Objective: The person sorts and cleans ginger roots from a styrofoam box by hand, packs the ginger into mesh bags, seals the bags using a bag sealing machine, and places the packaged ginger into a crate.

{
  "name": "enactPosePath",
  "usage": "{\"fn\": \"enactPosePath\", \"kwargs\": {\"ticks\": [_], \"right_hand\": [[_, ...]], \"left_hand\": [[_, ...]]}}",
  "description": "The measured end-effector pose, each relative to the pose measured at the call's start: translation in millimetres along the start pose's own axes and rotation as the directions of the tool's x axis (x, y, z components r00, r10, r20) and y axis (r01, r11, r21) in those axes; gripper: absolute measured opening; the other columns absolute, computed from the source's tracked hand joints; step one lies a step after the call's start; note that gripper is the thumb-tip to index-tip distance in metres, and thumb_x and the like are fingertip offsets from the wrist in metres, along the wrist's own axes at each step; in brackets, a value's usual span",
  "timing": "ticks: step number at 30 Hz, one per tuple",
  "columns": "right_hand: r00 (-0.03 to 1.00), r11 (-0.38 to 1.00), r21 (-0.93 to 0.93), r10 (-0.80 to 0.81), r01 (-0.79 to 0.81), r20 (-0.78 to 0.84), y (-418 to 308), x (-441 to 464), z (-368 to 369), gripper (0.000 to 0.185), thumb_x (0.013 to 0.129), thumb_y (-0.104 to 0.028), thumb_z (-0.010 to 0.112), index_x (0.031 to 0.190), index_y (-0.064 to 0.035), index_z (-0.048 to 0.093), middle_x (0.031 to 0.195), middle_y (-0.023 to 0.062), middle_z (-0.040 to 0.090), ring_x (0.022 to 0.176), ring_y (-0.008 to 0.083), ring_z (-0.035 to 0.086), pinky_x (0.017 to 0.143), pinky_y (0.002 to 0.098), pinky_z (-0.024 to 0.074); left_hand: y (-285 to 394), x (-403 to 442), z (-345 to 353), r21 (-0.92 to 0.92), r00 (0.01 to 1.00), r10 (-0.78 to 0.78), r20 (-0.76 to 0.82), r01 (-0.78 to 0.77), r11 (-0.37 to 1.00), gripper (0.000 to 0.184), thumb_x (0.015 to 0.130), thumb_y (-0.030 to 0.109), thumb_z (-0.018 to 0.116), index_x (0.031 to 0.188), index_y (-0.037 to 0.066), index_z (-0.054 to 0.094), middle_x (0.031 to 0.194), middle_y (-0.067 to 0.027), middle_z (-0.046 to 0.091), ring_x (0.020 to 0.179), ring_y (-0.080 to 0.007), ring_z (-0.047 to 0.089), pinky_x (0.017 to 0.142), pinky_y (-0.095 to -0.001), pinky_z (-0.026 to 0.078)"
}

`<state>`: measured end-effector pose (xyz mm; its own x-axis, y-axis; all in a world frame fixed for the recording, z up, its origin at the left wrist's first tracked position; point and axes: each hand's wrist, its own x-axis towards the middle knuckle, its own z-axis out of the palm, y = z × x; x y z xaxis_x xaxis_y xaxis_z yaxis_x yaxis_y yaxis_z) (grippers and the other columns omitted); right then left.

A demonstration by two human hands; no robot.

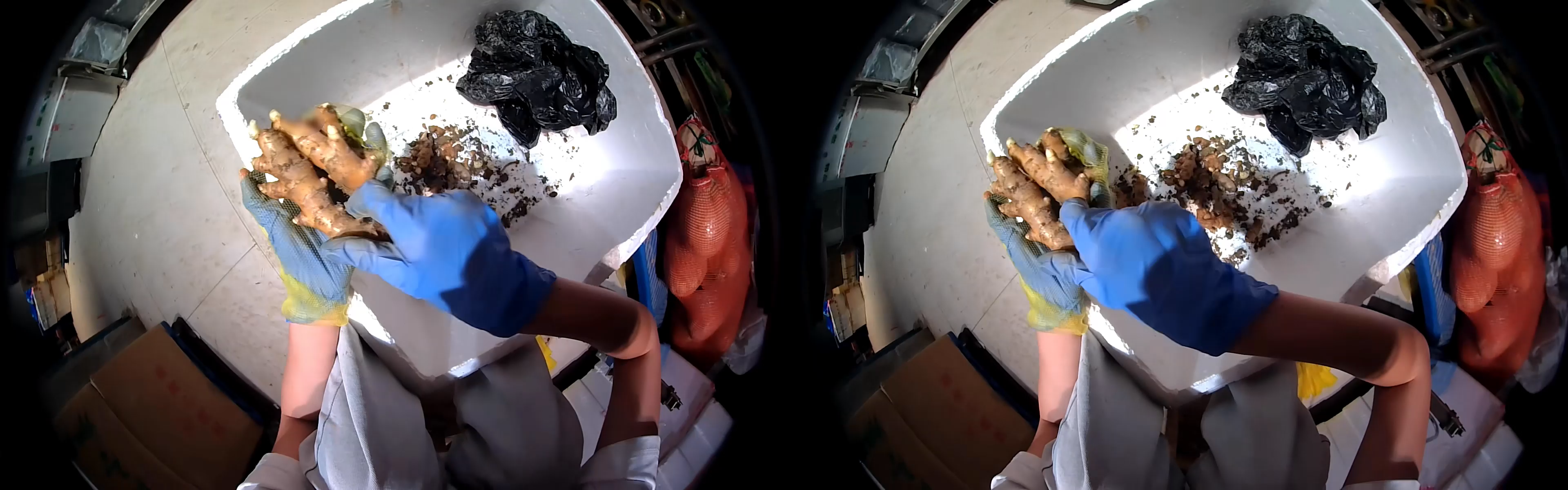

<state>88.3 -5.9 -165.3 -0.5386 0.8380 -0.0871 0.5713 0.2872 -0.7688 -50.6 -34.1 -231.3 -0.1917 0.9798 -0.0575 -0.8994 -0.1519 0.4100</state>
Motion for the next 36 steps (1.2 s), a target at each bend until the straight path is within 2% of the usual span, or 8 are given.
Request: {"fn": "enactPosePath", "kwargs": {"ticks": [5, 8, 10, 13, 21, 31, 33, 36], "right_hand": [[0.871, 0.986, 0.123, -0.038, 0.113, -0.49, 49.8, -4.7, -43.4, 0.026, 0.081, -0.021, 0.055, 0.063, -0.004, 0.048, 0.049, 0.0059, 0.051, 0.041, 0.0119, 0.051, 0.04, 0.0233, 0.041], [0.962, 0.976, -0.189, 0.054, -0.107, -0.267, 119.3, 6.4, -43.5, 0.017, 0.08, -0.021, 0.053, 0.072, -0.0067, 0.055, 0.056, 0.0067, 0.053, 0.054, 0.0191, 0.057, 0.048, 0.0291, 0.0449], [0.846, 0.614, -0.651, -0.527, 0.447, 0.084, 172.6, 14.3, -25.1, 0.016, 0.078, -0.022, 0.053, 0.08, -0.0067, 0.057, 0.069, 0.0096, 0.056, 0.065, 0.0197, 0.056, 0.058, 0.0289, 0.0439], [0.906, 0.922, -0.387, 0.153, 0.013, 0.394, 206.5, 20.7, 15.1, 0.017, 0.07, -0.023, 0.057, 0.078, -0.0078, 0.059, 0.078, 0.0113, 0.058, 0.077, 0.0248, 0.055, 0.073, 0.0328, 0.0443], [0.888, 0.488, -0.783, 0.031, 0.387, 0.458, 242.9, 10.7, 112.4, 0.02, 0.07, -0.018, 0.053, 0.077, 0.0, 0.06, 0.078, 0.0132, 0.058, 0.08, 0.022, 0.056, 0.079, 0.0372, 0.0419], [0.885, 0.928, 0.35, -0.05, -0.13, 0.462, 166.6, 2.2, -18.5, 0.033, 0.084, -0.03, 0.044, 0.089, 0.002, 0.054, 0.081, 0.0079, 0.057, 0.075, 0.0133, 0.053, 0.076, 0.026, 0.0418], [0.942, 0.841, 0.495, 0.045, -0.216, 0.333, 157.5, -4.4, -22.8, 0.025, 0.085, -0.022, 0.045, 0.092, 0.002, 0.051, 0.076, 0.0065, 0.049, 0.069, 0.0123, 0.045, 0.063, 0.0271, 0.0389], [0.885, 0.76, 0.513, 0.173, -0.4, 0.433, 134.3, -1.7, -32.0, 0.025, 0.085, -0.02, 0.048, 0.099, 0.0009, 0.05, 0.084, 0.0055, 0.051, 0.075, 0.0106, 0.048, 0.067, 0.0246, 0.0413]], "left_hand": [[-1.4, 5.3, -12.5, 0.882, 0.983, 0.162, 0.09, -0.154, 0.446, 0.05, 0.088, 0.043, 0.033, 0.128, 0.016, 0.023, 0.129, -0.0071, 0.03, 0.117, -0.0214, 0.034, 0.099, -0.0362, 0.03], [4.9, 8.1, 4.2, -0.072, 0.996, -0.094, -0.008, 0.093, 0.993, 0.04, 0.089, 0.023, 0.038, 0.125, 0.008, 0.029, 0.127, -0.0063, 0.035, 0.114, -0.02, 0.037, 0.097, -0.0347, 0.029], [5.2, 10.1, 0.8, -0.153, 0.992, -0.127, 0.026, 0.129, 0.98, 0.043, 0.088, 0.031, 0.037, 0.125, 0.011, 0.031, 0.127, -0.006, 0.035, 0.114, -0.0208, 0.037, 0.097, -0.0359, 0.03], [6.2, 11.5, 1.9, -0.234, 0.98, -0.183, 0.077, 0.196, 0.952, 0.045, 0.087, 0.04, 0.036, 0.124, 0.015, 0.035, 0.126, -0.0059, 0.037, 0.113, -0.0221, 0.039, 0.094, -0.0379, 0.034], [4.5, 9.8, 6.7, -0.148, 0.978, -0.21, 0.011, 0.209, 0.967, 0.044, 0.085, 0.035, 0.041, 0.123, 0.012, 0.036, 0.124, -0.0068, 0.039, 0.111, -0.0216, 0.041, 0.091, -0.0382, 0.036], [0.8, 9.4, -7.3, 0.875, 0.986, 0.154, 0.057, -0.124, 0.468, 0.043, 0.088, 0.03, 0.039, 0.127, 0.014, 0.026, 0.13, -0.0054, 0.029, 0.116, -0.0203, 0.035, 0.098, -0.0355, 0.031], [3.9, 7.1, 4.7, -0.025, 0.99, -0.118, -0.081, 0.116, 0.993, 0.051, 0.084, 0.021, 0.049, 0.127, 0.011, 0.024, 0.129, -0.0066, 0.03, 0.116, -0.0198, 0.036, 0.099, -0.0334, 0.029], [4.5, 10.6, 10.5, -0.204, 0.98, -0.181, -0.088, 0.16, 0.966, 0.06, 0.079, 0.014, 0.057, 0.127, 0.009, 0.021, 0.127, -0.0079, 0.031, 0.115, -0.019, 0.036, 0.098, -0.0332, 0.029]]}}
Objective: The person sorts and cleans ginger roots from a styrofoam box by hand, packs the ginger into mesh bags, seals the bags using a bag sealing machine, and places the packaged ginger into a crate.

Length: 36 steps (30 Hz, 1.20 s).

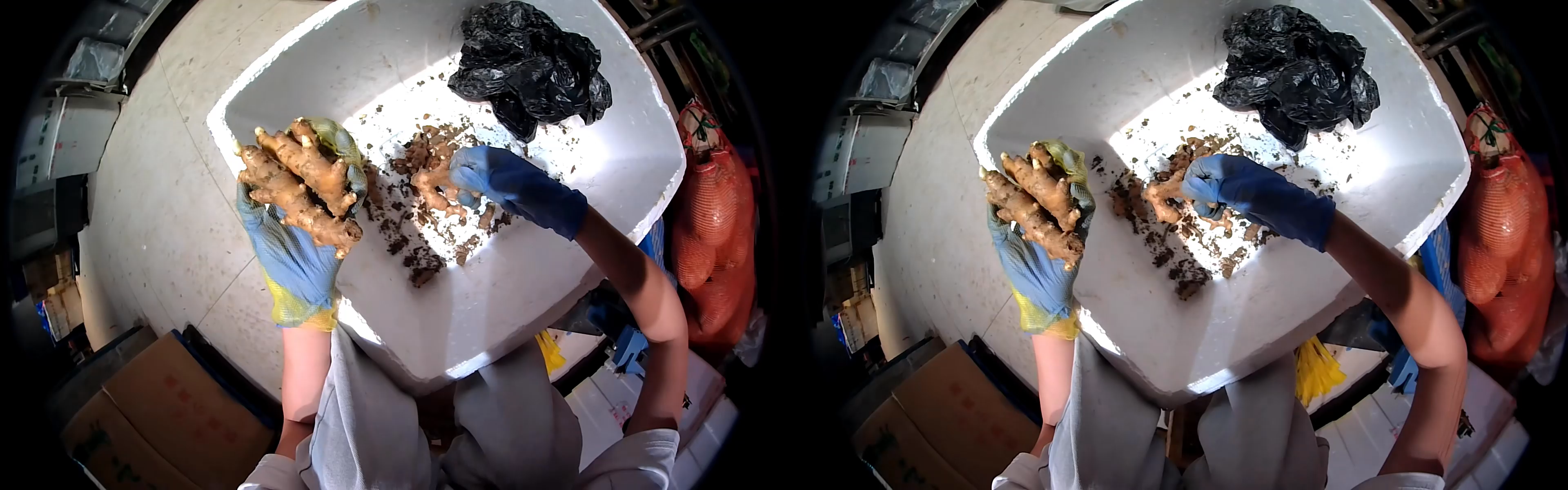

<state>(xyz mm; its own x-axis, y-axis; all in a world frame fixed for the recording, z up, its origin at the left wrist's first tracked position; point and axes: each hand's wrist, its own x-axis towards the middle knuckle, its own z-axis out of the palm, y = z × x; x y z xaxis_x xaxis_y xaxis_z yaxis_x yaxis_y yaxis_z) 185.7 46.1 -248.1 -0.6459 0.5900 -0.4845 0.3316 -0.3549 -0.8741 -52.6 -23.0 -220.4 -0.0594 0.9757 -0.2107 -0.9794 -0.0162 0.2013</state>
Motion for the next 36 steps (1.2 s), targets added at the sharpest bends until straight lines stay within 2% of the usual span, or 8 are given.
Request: {"fn": "enactPosePath", "kwargs": {"ticks": [5, 8, 10, 20, 26, 29, 30, 36], "right_hand": [[0.999, 0.918, 0.396, -0.027, 0.036, -0.029, -0.2, -4.5, 11.7, 0.036, 0.08, -0.017, 0.058, 0.108, 0.0003, 0.045, 0.101, 0.008, 0.051, 0.088, 0.0129, 0.053, 0.077, 0.0246, 0.0448], [0.978, 0.93, 0.311, -0.158, 0.194, -0.139, -16.0, -11.9, 19.1, 0.036, 0.077, -0.02, 0.059, 0.1, 0.0048, 0.048, 0.091, 0.011, 0.055, 0.083, 0.0152, 0.054, 0.072, 0.0262, 0.0456], [0.97, 0.853, -0.473, -0.244, 0.223, 0.017, -33.6, -10.4, 11.0, 0.033, 0.074, -0.021, 0.063, 0.094, 0.0024, 0.051, 0.086, 0.0086, 0.056, 0.084, 0.0148, 0.055, 0.075, 0.025, 0.0457], [0.875, 0.879, -0.156, -0.399, 0.45, 0.275, -128.4, 29.1, 49.3, 0.028, 0.069, -0.015, 0.066, 0.092, -0.0023, 0.056, 0.076, 0.0075, 0.059, 0.073, 0.0179, 0.056, 0.072, 0.0281, 0.0445], [0.385, 0.107, -0.88, -0.919, 0.463, 0.09, -112.2, 62.2, 79.1, 0.033, 0.07, -0.029, 0.063, 0.088, -0.0016, 0.057, 0.075, 0.013, 0.055, 0.072, 0.0253, 0.057, 0.065, 0.0324, 0.0462], [0.263, 0.166, -0.829, -0.964, 0.533, -0.024, -112.7, 59.8, 62.8, 0.038, 0.069, -0.033, 0.064, 0.089, -0.0017, 0.056, 0.079, 0.0125, 0.056, 0.072, 0.023, 0.057, 0.063, 0.0301, 0.0464], [0.374, 0.289, -0.808, -0.923, 0.514, -0.093, -115.6, 53.8, 49.9, 0.042, 0.07, -0.039, 0.063, 0.09, -0.0024, 0.055, 0.078, 0.0111, 0.057, 0.07, 0.0194, 0.056, 0.06, 0.0266, 0.046], [0.783, 0.927, -0.303, -0.354, 0.221, -0.512, -67.8, 32.0, -0.1, 0.034, 0.078, -0.032, 0.053, 0.086, 0.0017, 0.056, 0.075, 0.0086, 0.055, 0.072, 0.0126, 0.051, 0.068, 0.024, 0.0406]], "left_hand": [[0.1, 0.2, 2.1, 0.073, 1.0, -0.011, -0.009, 0.011, 0.997, 0.054, 0.082, 0.023, 0.05, 0.127, 0.01, 0.024, 0.128, -0.0087, 0.032, 0.116, -0.0206, 0.036, 0.098, -0.0351, 0.03], [-2.7, -0.1, 3.5, 0.129, 1.0, -0.009, -0.011, 0.01, 0.992, 0.051, 0.084, 0.029, 0.046, 0.127, 0.011, 0.025, 0.128, -0.0092, 0.032, 0.116, -0.0215, 0.036, 0.098, -0.0363, 0.031], [-4.6, 1.2, 3.9, 0.165, 1.0, -0.016, -0.003, 0.016, 0.986, 0.05, 0.085, 0.033, 0.044, 0.127, 0.011, 0.026, 0.128, -0.0096, 0.032, 0.116, -0.0222, 0.036, 0.098, -0.0371, 0.031], [1.9, 2.4, -11.5, -0.03, 0.962, -0.248, -0.118, 0.246, 0.969, 0.052, 0.086, 0.047, 0.033, 0.122, 0.01, 0.035, 0.117, -0.0114, 0.043, 0.108, -0.0248, 0.044, 0.088, -0.0406, 0.041], [-5.5, -4.8, 2.3, 0.182, 0.999, -0.045, 0.01, 0.042, 0.982, 0.043, 0.087, 0.038, 0.038, 0.118, 0.008, 0.037, 0.114, -0.0089, 0.045, 0.104, -0.0221, 0.047, 0.086, -0.038, 0.043], [-6.9, -3.0, -4.6, 0.089, 0.998, -0.061, 0.01, 0.06, 0.994, 0.043, 0.088, 0.036, 0.038, 0.118, 0.006, 0.036, 0.116, -0.0088, 0.043, 0.103, -0.0216, 0.049, 0.086, -0.0369, 0.043], [-12.5, -5.6, -4.0, 0.541, 0.99, 0.134, 0.05, -0.14, 0.829, 0.042, 0.088, 0.033, 0.039, 0.118, 0.006, 0.035, 0.116, -0.0094, 0.043, 0.103, -0.0212, 0.048, 0.087, -0.0362, 0.043], [-7.7, 0.3, 11.8, 0.177, 0.999, -0.002, 0.035, -0.004, 0.984, 0.04, 0.089, 0.03, 0.036, 0.123, 0.008, 0.034, 0.12, -0.0116, 0.042, 0.107, -0.0229, 0.046, 0.091, -0.0378, 0.04]]}}
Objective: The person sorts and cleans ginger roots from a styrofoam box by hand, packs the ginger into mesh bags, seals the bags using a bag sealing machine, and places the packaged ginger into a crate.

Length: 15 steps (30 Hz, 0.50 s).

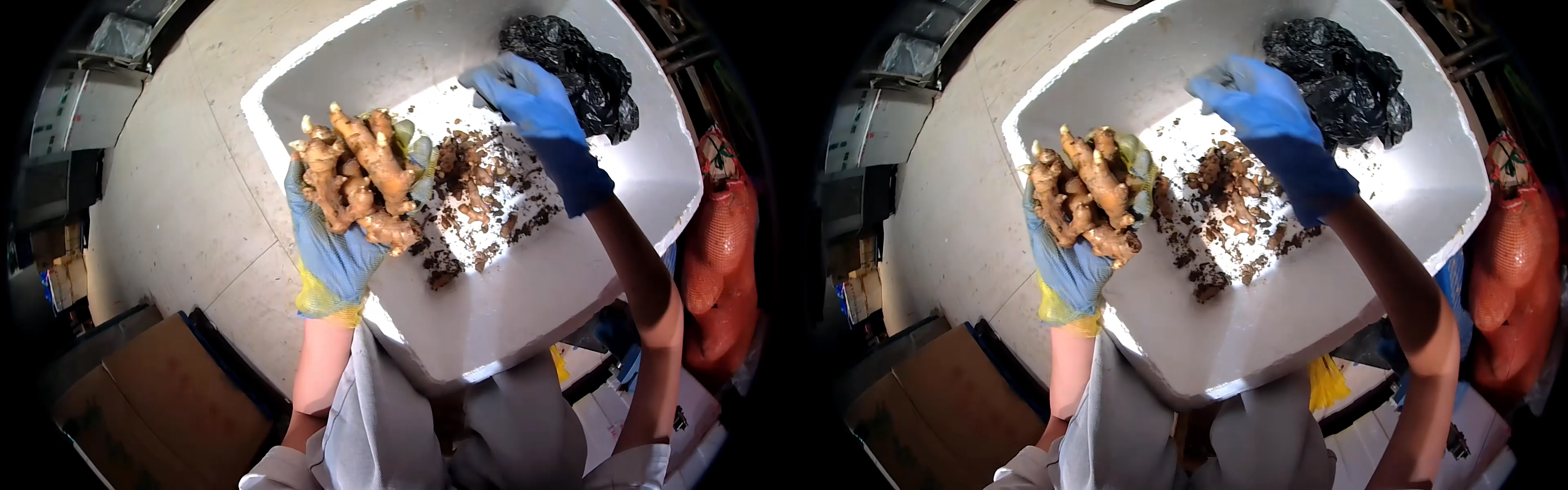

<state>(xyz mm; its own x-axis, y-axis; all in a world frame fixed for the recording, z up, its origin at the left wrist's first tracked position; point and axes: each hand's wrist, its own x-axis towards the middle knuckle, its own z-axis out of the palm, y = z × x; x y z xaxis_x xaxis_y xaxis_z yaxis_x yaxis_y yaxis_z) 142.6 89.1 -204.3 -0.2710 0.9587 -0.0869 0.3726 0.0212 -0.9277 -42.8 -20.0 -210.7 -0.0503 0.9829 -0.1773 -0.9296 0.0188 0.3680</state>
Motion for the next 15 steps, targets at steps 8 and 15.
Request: {"fn": "enactPosePath", "kwargs": {"ticks": [8, 15], "right_hand": [[0.979, 0.951, 0.245, 0.162, -0.188, 0.124, 71.1, -26.3, 0.6, 0.015, 0.078, -0.011, 0.052, 0.088, 0.0002, 0.057, 0.078, 0.0023, 0.058, 0.071, 0.0065, 0.052, 0.068, 0.0192, 0.0413], [0.952, 0.93, 0.208, 0.285, -0.303, 0.114, 84.3, -30.2, 0.8, 0.014, 0.077, -0.009, 0.056, 0.087, -0.0006, 0.057, 0.079, 0.0024, 0.057, 0.072, 0.0067, 0.051, 0.068, 0.0203, 0.0418]], "left_hand": [[1.8, 2.5, -5.2, -0.119, 0.996, -0.063, 0.058, 0.069, 0.991, 0.042, 0.089, 0.033, 0.034, 0.123, 0.008, 0.033, 0.122, -0.0116, 0.039, 0.112, -0.0235, 0.041, 0.095, -0.0383, 0.037], [1.1, 5.1, -1.0, -0.181, 0.995, -0.098, -0.005, 0.095, 0.979, 0.051, 0.085, 0.044, 0.036, 0.122, 0.009, 0.036, 0.121, -0.0122, 0.041, 0.111, -0.0251, 0.042, 0.095, -0.0395, 0.035]]}}
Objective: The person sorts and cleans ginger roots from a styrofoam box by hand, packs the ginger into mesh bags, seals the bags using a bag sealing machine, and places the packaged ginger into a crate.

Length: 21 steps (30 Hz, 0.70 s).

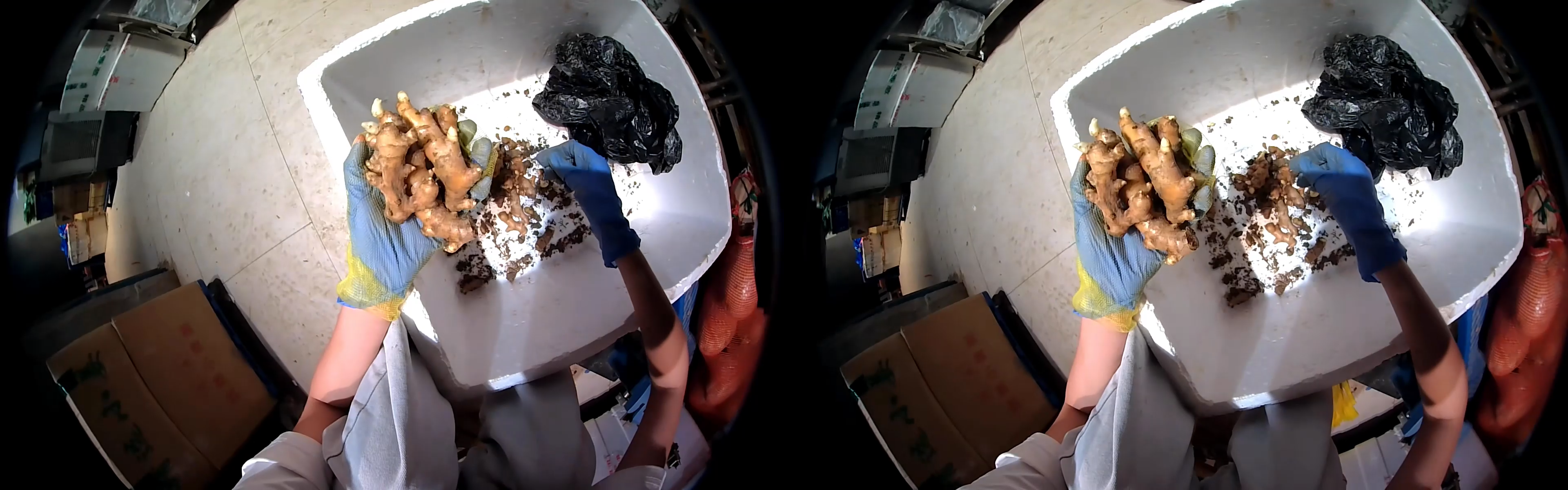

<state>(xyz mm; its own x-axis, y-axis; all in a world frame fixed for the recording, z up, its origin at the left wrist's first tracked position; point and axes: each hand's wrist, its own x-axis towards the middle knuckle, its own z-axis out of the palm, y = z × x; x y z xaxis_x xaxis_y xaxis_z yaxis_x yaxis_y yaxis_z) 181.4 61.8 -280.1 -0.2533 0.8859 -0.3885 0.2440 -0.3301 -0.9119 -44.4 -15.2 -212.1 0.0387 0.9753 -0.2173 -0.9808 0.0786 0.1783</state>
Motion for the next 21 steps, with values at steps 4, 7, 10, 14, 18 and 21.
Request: {"fn": "enactPosePath", "kwargs": {"ticks": [4, 7, 10, 14, 18, 21], "right_hand": [[0.832, 0.819, -0.226, -0.551, 0.527, -0.06, -57.0, -21.5, 30.1, 0.018, 0.08, -0.017, 0.054, 0.089, -0.002, 0.057, 0.082, 0.0075, 0.058, 0.073, 0.0125, 0.056, 0.067, 0.0244, 0.0449], [0.607, 0.486, -0.48, -0.784, 0.731, 0.129, -102.7, -24.1, 53.9, 0.027, 0.076, -0.024, 0.059, 0.096, -0.0058, 0.057, 0.087, 0.0099, 0.057, 0.077, 0.0195, 0.055, 0.068, 0.0295, 0.0451], [0.677, 0.451, -0.563, -0.675, 0.693, 0.292, -126.4, -29.9, 95.1, 0.049, 0.069, -0.036, 0.064, 0.108, -0.01, 0.049, 0.086, 0.0104, 0.05, 0.076, 0.023, 0.052, 0.067, 0.0311, 0.0438], [0.506, 0.212, -0.713, -0.832, 0.668, 0.227, -103.2, -44.9, 130.9, 0.042, 0.07, -0.027, 0.06, 0.102, -0.004, 0.046, 0.088, 0.0108, 0.044, 0.076, 0.0235, 0.05, 0.057, 0.0311, 0.0439], [0.634, 0.532, -0.393, -0.747, 0.75, 0.198, -102.4, -53.0, 127.7, 0.036, 0.072, -0.025, 0.06, 0.098, -0.004, 0.049, 0.088, 0.0125, 0.052, 0.078, 0.0204, 0.056, 0.059, 0.0289, 0.0454], [0.686, 0.638, -0.253, -0.685, 0.727, 0.244, -106.8, -55.1, 107.2, 0.028, 0.071, -0.024, 0.06, 0.088, -0.0033, 0.054, 0.079, 0.0118, 0.055, 0.069, 0.0217, 0.056, 0.059, 0.0314, 0.0461]], "left_hand": [[-1.6, 2.2, -2.0, 0.056, 1.0, -0.028, -0.012, 0.029, 0.998, 0.052, 0.085, 0.044, 0.036, 0.123, 0.009, 0.035, 0.12, -0.0124, 0.042, 0.111, -0.0251, 0.042, 0.094, -0.0393, 0.036], [-2.5, -2.0, -0.7, 0.06, 1.0, -0.016, -0.002, 0.016, 0.998, 0.053, 0.085, 0.046, 0.035, 0.122, 0.008, 0.036, 0.12, -0.0126, 0.042, 0.109, -0.0251, 0.044, 0.091, -0.0392, 0.04], [-1.7, -10.0, -3.3, 0.179, 0.992, 0.035, -0.124, -0.013, 0.984, 0.05, 0.085, 0.044, 0.038, 0.121, 0.01, 0.037, 0.12, -0.0112, 0.041, 0.107, -0.0236, 0.045, 0.09, -0.0385, 0.041], [1.4, -16.5, -8.2, 0.193, 0.993, 0.087, -0.078, -0.071, 0.979, 0.048, 0.085, 0.042, 0.039, 0.121, 0.01, 0.037, 0.12, -0.0107, 0.041, 0.108, -0.0237, 0.044, 0.09, -0.0388, 0.039], [2.7, -15.8, -10.5, 0.126, 0.997, 0.073, -0.038, -0.068, 0.99, 0.047, 0.085, 0.04, 0.04, 0.121, 0.01, 0.037, 0.12, -0.0102, 0.041, 0.108, -0.0238, 0.044, 0.091, -0.0391, 0.038], [2.4, -11.5, -11.3, 0.072, 0.999, 0.048, -0.007, -0.047, 0.996, 0.046, 0.085, 0.038, 0.041, 0.121, 0.01, 0.037, 0.12, -0.0098, 0.042, 0.109, -0.0238, 0.043, 0.091, -0.0393, 0.037]]}}
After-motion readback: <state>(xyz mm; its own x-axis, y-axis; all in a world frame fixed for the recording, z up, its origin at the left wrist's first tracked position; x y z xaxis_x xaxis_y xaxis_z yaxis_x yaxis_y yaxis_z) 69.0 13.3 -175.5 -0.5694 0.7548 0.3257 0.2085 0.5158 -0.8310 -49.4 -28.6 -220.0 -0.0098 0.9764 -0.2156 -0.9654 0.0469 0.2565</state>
